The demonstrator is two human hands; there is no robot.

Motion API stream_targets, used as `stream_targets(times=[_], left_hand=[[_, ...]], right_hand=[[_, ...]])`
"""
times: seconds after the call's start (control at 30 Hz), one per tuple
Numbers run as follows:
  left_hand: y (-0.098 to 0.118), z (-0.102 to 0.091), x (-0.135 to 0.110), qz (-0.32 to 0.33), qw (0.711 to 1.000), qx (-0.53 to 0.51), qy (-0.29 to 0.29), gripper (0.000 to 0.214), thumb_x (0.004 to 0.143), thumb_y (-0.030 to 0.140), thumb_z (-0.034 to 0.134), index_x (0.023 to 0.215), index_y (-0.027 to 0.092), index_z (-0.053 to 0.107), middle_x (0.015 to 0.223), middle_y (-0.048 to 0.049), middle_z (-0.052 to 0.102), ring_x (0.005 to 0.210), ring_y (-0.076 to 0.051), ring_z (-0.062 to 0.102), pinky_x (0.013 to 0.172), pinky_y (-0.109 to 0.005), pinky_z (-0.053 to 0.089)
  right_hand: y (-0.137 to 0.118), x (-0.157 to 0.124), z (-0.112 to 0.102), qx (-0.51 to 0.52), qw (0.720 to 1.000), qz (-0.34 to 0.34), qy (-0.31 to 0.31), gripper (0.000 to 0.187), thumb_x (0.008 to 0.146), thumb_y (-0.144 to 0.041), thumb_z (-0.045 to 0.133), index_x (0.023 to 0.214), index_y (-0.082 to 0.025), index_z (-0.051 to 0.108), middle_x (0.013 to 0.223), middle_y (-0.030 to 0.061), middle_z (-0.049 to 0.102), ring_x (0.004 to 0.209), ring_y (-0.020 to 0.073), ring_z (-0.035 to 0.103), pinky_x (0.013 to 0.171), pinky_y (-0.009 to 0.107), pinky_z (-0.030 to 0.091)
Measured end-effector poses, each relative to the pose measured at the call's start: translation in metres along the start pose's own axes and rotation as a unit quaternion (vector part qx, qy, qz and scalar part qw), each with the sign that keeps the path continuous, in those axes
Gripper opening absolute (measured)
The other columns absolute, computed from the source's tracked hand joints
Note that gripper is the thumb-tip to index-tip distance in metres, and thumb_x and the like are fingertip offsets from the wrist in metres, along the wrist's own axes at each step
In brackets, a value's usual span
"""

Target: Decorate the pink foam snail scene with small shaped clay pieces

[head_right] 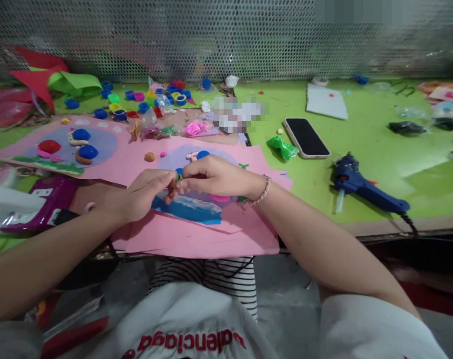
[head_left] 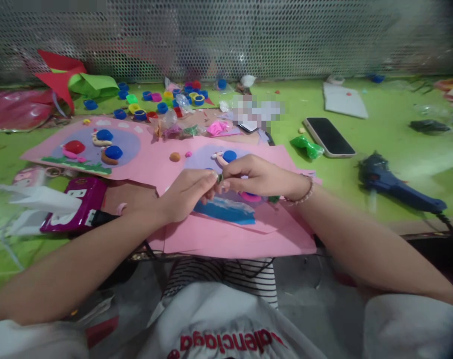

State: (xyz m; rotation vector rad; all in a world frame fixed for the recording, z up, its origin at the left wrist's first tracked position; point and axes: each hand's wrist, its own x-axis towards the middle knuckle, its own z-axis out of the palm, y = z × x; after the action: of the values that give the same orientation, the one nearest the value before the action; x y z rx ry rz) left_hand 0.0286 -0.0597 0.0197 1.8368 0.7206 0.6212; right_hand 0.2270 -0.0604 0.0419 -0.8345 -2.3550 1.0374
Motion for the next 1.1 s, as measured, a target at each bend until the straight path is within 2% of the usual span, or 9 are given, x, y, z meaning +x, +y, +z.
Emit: stream_targets(times=[0.13, 0.37, 0.57, 0.7, 0.83, 0.97, 1.03, 1.1], left_hand=[[0.0014, 0.0013, -0.0002, 0.029, 0.999, 0.025, -0.024, 0.045, 0.092, 0.045, 0.027, 0.069, 0.015, 0.051, 0.061, -0.0006, 0.052, 0.055, -0.010, 0.050, 0.054, -0.023, 0.042], [0.0028, 0.0017, 0.0042, 0.050, 0.989, 0.141, -0.013, 0.037, 0.087, 0.034, 0.043, 0.055, 0.016, 0.046, 0.050, 0.0031, 0.046, 0.048, -0.008, 0.043, 0.048, -0.020, 0.032], [-0.0012, 0.0024, 0.0074, 0.110, 0.979, 0.172, -0.004, 0.038, 0.079, 0.033, 0.056, 0.049, 0.015, 0.040, 0.045, 0.0063, 0.034, 0.045, -0.006, 0.032, 0.046, -0.019, 0.027], [0.0006, 0.0007, 0.0071, 0.093, 0.982, 0.163, -0.005, 0.040, 0.081, 0.034, 0.054, 0.049, 0.015, 0.040, 0.044, 0.0060, 0.037, 0.044, -0.006, 0.034, 0.045, -0.019, 0.027], [0.0003, -0.0006, 0.0062, 0.078, 0.986, 0.148, -0.018, 0.037, 0.083, 0.032, 0.050, 0.051, 0.015, 0.044, 0.046, 0.0046, 0.042, 0.045, -0.006, 0.039, 0.045, -0.019, 0.029], [-0.0026, 0.0010, 0.0058, 0.090, 0.983, 0.162, -0.003, 0.037, 0.083, 0.031, 0.051, 0.050, 0.015, 0.045, 0.046, 0.0042, 0.043, 0.046, -0.006, 0.039, 0.046, -0.019, 0.030], [-0.0031, 0.0022, 0.0056, 0.109, 0.978, 0.180, 0.009, 0.036, 0.082, 0.029, 0.051, 0.049, 0.015, 0.045, 0.047, 0.0039, 0.044, 0.048, -0.007, 0.040, 0.049, -0.019, 0.032], [-0.0028, 0.0030, 0.0056, 0.119, 0.974, 0.194, 0.017, 0.035, 0.082, 0.027, 0.051, 0.050, 0.014, 0.047, 0.048, 0.0034, 0.046, 0.048, -0.007, 0.041, 0.051, -0.019, 0.033]], right_hand=[[0.0019, 0.0008, 0.0040, -0.064, 0.998, -0.004, 0.008, 0.026, 0.086, -0.031, 0.050, 0.070, -0.012, 0.058, 0.058, -0.0024, 0.051, 0.054, 0.0067, 0.041, 0.053, 0.020, 0.032], [-0.0003, 0.0008, 0.0079, -0.160, 0.986, -0.048, 0.005, 0.029, 0.088, -0.025, 0.041, 0.061, -0.016, 0.043, 0.055, -0.0043, 0.037, 0.052, 0.0068, 0.033, 0.053, 0.021, 0.025], [-0.0010, -0.0003, 0.0066, -0.105, 0.992, -0.066, -0.036, 0.033, 0.092, -0.025, 0.036, 0.060, -0.017, 0.037, 0.056, -0.0044, 0.036, 0.053, 0.0067, 0.033, 0.056, 0.021, 0.028], [0.0012, -0.0009, 0.0055, -0.072, 0.995, -0.061, -0.032, 0.034, 0.094, -0.032, 0.034, 0.067, -0.015, 0.044, 0.061, -0.0026, 0.042, 0.057, 0.0072, 0.039, 0.060, 0.021, 0.032], [0.0019, -0.0016, 0.0050, -0.026, 0.996, -0.080, -0.030, 0.043, 0.095, -0.045, 0.028, 0.070, -0.015, 0.046, 0.064, -0.0008, 0.047, 0.060, 0.0077, 0.042, 0.064, 0.022, 0.037], [0.0002, -0.0015, 0.0077, 0.031, 0.999, -0.008, 0.003, 0.053, 0.093, -0.053, 0.024, 0.065, -0.015, 0.047, 0.061, 0.0012, 0.051, 0.059, 0.0086, 0.047, 0.062, 0.022, 0.040], [-0.0008, -0.0007, 0.0096, 0.037, 0.998, 0.040, 0.031, 0.054, 0.092, -0.053, 0.027, 0.060, -0.015, 0.047, 0.057, 0.0010, 0.052, 0.057, 0.0083, 0.048, 0.061, 0.022, 0.040], [-0.0018, 0.0002, 0.0106, 0.037, 0.997, 0.067, 0.032, 0.050, 0.092, -0.048, 0.034, 0.057, -0.015, 0.047, 0.055, 0.0002, 0.052, 0.054, 0.0078, 0.046, 0.059, 0.022, 0.039]])
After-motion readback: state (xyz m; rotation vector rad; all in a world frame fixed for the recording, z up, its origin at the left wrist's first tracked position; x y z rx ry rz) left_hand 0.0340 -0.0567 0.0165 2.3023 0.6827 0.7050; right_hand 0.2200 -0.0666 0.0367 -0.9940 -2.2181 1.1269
